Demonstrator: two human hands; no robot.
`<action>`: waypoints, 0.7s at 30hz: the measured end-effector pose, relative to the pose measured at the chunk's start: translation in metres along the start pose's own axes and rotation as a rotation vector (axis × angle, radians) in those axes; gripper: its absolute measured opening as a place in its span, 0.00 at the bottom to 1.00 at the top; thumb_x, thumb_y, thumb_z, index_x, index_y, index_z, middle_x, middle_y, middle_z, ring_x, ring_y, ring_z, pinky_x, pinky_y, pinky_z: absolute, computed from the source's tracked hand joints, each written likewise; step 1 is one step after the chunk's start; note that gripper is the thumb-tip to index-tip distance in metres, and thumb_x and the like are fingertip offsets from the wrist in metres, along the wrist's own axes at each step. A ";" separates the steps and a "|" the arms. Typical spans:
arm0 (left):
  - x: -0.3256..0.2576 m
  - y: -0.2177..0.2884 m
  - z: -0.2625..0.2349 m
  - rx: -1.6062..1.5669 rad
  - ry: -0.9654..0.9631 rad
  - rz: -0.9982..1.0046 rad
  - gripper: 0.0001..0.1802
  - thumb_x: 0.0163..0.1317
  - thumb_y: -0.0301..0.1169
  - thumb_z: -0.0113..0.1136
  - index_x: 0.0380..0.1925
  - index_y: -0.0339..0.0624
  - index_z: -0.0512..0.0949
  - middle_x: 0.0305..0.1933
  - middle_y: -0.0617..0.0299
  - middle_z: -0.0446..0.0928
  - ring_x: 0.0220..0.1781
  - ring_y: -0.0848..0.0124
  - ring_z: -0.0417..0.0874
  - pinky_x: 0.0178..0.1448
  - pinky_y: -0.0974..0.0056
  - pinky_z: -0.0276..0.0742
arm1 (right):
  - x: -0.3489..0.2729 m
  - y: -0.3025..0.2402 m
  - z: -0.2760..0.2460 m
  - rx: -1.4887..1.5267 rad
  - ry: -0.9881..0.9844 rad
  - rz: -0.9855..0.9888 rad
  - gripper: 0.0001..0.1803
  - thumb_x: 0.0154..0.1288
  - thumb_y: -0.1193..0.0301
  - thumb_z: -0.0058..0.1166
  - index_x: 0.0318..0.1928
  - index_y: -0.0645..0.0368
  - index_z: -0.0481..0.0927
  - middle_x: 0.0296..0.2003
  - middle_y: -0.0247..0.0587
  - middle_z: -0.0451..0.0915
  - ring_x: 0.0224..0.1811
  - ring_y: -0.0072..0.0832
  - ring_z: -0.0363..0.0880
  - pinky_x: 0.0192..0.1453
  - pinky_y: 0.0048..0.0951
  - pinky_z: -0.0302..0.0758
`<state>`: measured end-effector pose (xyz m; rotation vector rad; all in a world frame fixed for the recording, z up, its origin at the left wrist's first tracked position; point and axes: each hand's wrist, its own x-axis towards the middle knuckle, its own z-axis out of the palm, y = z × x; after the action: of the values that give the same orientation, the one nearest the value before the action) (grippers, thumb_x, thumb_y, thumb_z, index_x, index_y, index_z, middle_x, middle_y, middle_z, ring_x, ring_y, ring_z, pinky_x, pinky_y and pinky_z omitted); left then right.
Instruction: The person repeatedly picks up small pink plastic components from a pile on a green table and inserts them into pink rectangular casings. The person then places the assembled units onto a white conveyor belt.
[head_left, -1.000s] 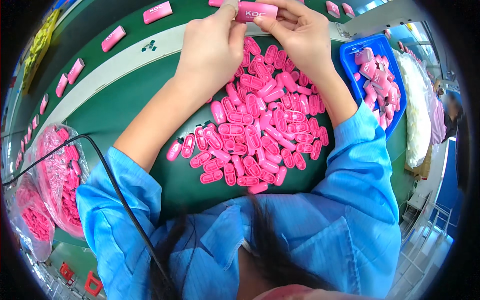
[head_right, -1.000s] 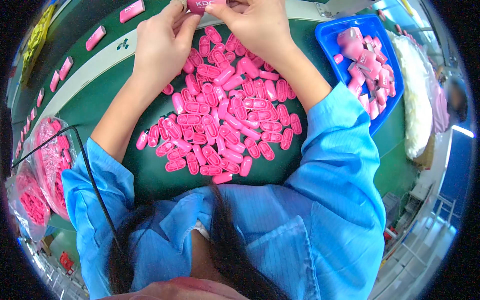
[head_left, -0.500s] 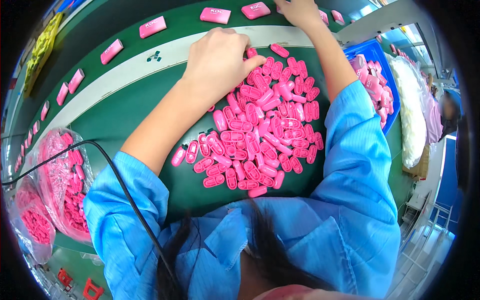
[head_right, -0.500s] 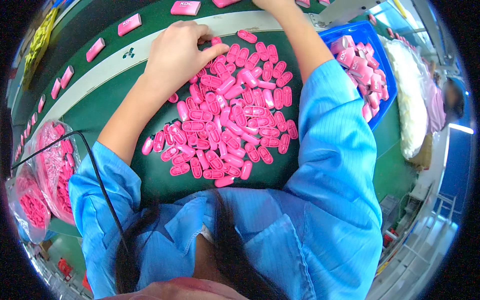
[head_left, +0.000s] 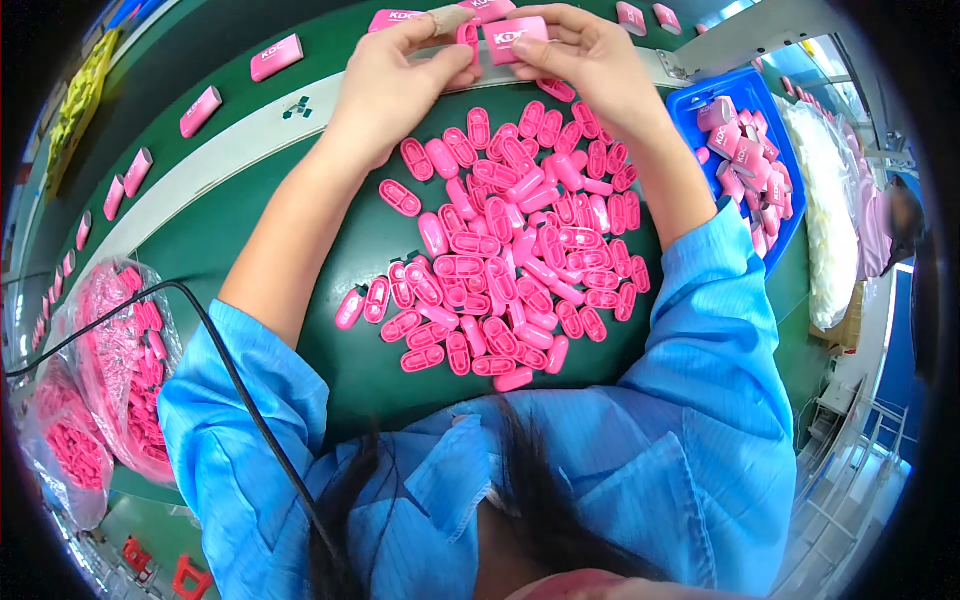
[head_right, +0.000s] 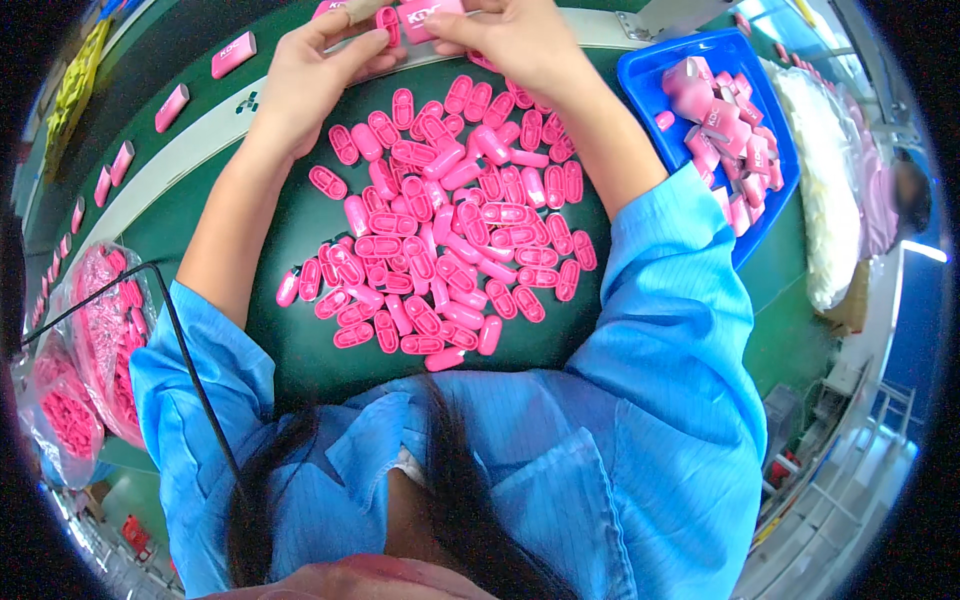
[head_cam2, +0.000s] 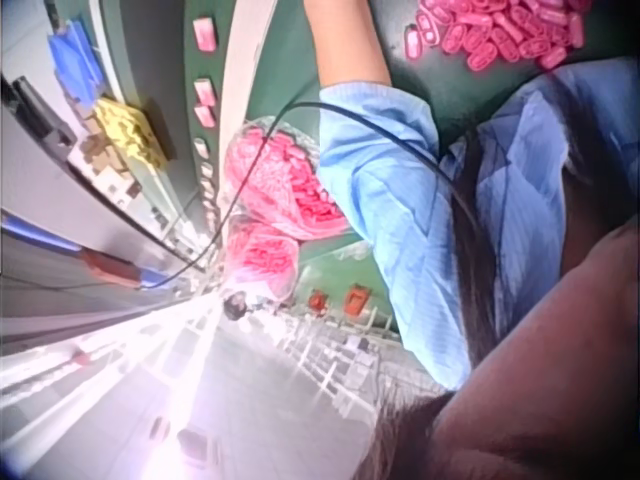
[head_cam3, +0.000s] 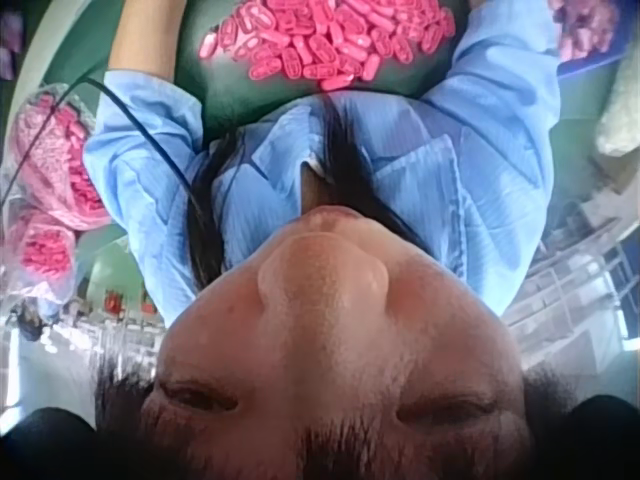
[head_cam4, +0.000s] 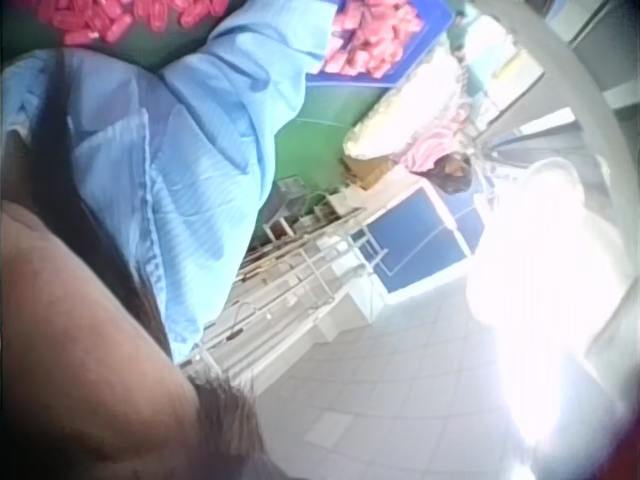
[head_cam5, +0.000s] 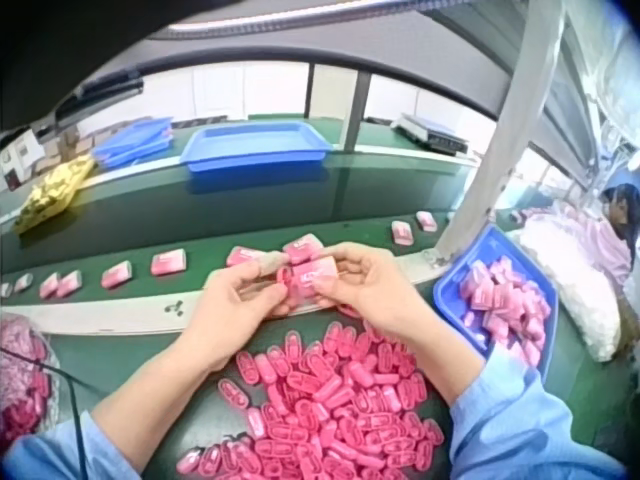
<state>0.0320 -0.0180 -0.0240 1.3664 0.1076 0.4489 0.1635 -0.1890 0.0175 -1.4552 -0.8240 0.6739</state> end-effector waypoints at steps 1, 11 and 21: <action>0.000 0.003 0.001 0.016 0.001 -0.023 0.22 0.72 0.26 0.62 0.62 0.27 0.77 0.46 0.54 0.87 0.43 0.69 0.88 0.49 0.68 0.85 | -0.001 0.008 0.001 0.029 0.006 0.015 0.16 0.73 0.77 0.60 0.58 0.68 0.77 0.48 0.41 0.85 0.47 0.25 0.86 0.51 0.25 0.84; 0.004 0.004 -0.002 0.095 0.014 -0.096 0.24 0.70 0.31 0.68 0.60 0.25 0.78 0.49 0.51 0.86 0.49 0.68 0.89 0.53 0.69 0.86 | -0.006 0.022 0.002 0.129 0.031 0.054 0.13 0.71 0.77 0.62 0.55 0.65 0.82 0.47 0.41 0.88 0.42 0.23 0.86 0.50 0.25 0.83; -0.008 0.018 0.006 -0.072 -0.003 -0.161 0.17 0.74 0.27 0.62 0.57 0.29 0.82 0.50 0.59 0.86 0.46 0.75 0.87 0.52 0.72 0.83 | -0.005 0.016 -0.001 0.246 -0.016 0.049 0.15 0.72 0.79 0.61 0.56 0.64 0.79 0.48 0.41 0.88 0.42 0.22 0.86 0.50 0.21 0.82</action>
<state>0.0229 -0.0243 -0.0071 1.2765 0.1957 0.3123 0.1630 -0.1935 0.0012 -1.2515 -0.6927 0.7958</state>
